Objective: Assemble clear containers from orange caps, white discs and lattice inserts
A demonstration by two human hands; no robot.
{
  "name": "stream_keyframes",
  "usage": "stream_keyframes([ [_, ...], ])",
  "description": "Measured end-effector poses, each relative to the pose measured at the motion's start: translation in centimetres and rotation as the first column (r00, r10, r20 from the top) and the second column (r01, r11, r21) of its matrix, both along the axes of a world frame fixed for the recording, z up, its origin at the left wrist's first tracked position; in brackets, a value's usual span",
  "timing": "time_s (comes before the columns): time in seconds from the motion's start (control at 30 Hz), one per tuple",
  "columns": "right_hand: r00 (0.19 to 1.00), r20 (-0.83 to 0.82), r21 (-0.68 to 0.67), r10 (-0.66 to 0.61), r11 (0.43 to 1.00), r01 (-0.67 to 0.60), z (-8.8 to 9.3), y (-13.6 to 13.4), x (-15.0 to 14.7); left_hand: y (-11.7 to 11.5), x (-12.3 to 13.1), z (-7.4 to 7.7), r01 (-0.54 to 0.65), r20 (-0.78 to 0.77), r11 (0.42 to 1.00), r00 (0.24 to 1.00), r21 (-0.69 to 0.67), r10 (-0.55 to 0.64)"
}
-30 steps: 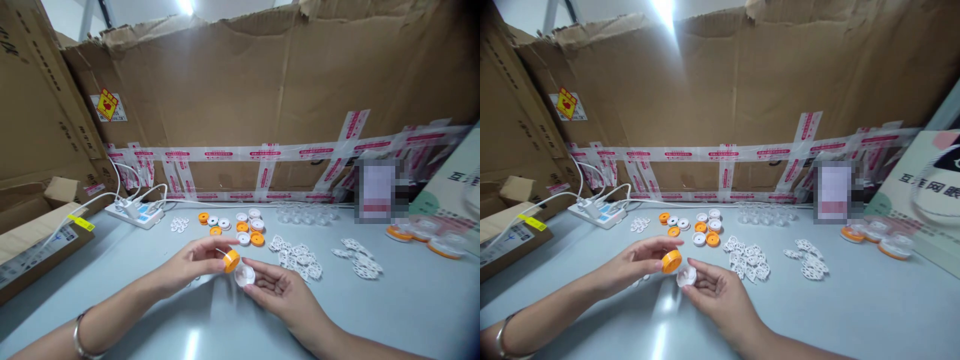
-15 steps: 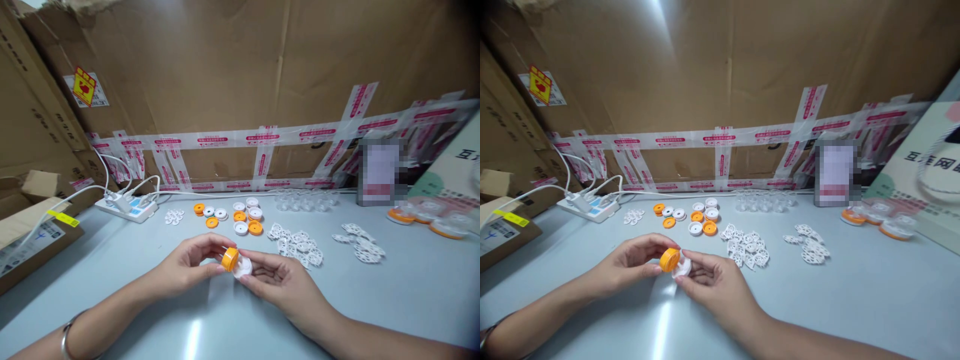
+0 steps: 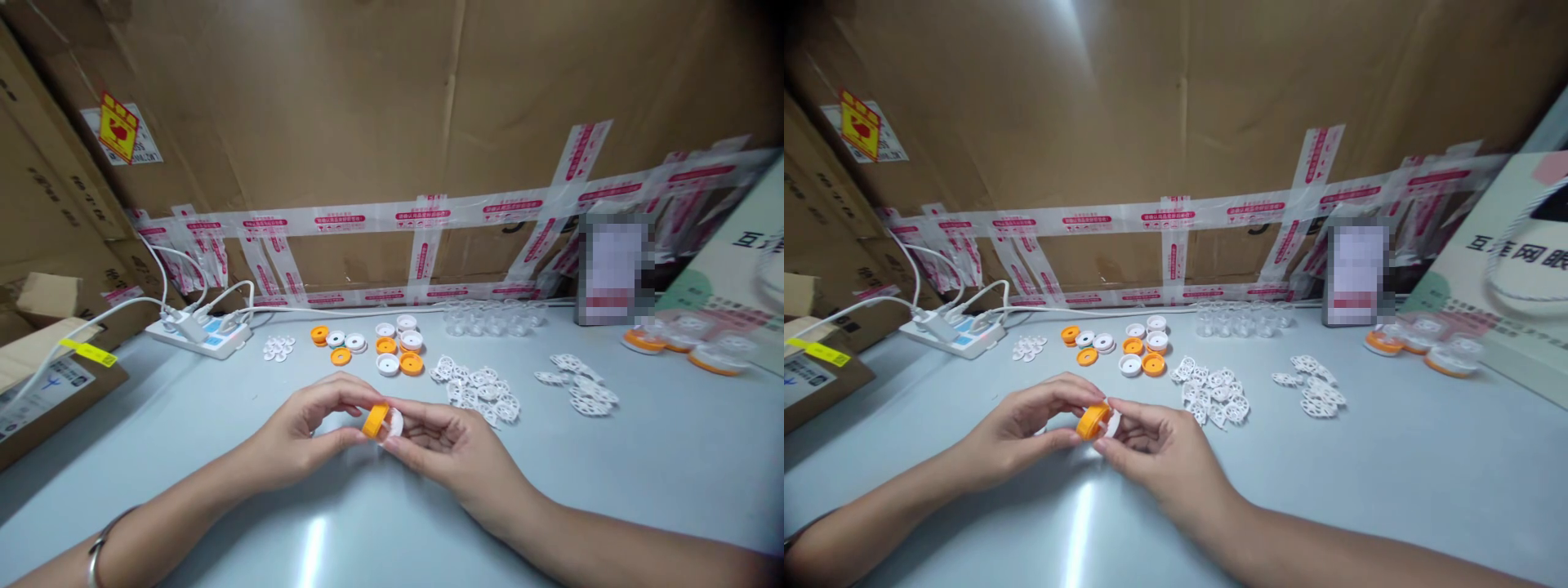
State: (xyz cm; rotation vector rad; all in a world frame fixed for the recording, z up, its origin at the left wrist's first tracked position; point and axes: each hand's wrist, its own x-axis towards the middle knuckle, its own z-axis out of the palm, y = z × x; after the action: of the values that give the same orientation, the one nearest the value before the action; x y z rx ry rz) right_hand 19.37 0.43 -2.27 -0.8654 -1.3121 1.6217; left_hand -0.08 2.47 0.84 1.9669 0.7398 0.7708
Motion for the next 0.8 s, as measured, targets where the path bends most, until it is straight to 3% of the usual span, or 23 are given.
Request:
stream_keyframes([
  [0.2,1.000,-0.009,0.017,0.009,1.000,-0.009,0.20,0.14,-0.05,-0.12,-0.01,-0.05,-0.007,-0.010,0.998,1.000,0.054,0.008],
  [0.57,0.997,0.067,0.048,0.033,0.998,-0.036,0.38,-0.23,0.17,-0.68,-0.19,0.35,0.041,-0.153,0.925,0.988,0.377,0.019],
  [0.8,0.996,0.082,0.056,0.029,0.998,-0.034,0.64,-0.30,-0.07,-0.77,-0.35,0.02,0.044,-0.192,0.903,0.981,0.427,0.043],
])
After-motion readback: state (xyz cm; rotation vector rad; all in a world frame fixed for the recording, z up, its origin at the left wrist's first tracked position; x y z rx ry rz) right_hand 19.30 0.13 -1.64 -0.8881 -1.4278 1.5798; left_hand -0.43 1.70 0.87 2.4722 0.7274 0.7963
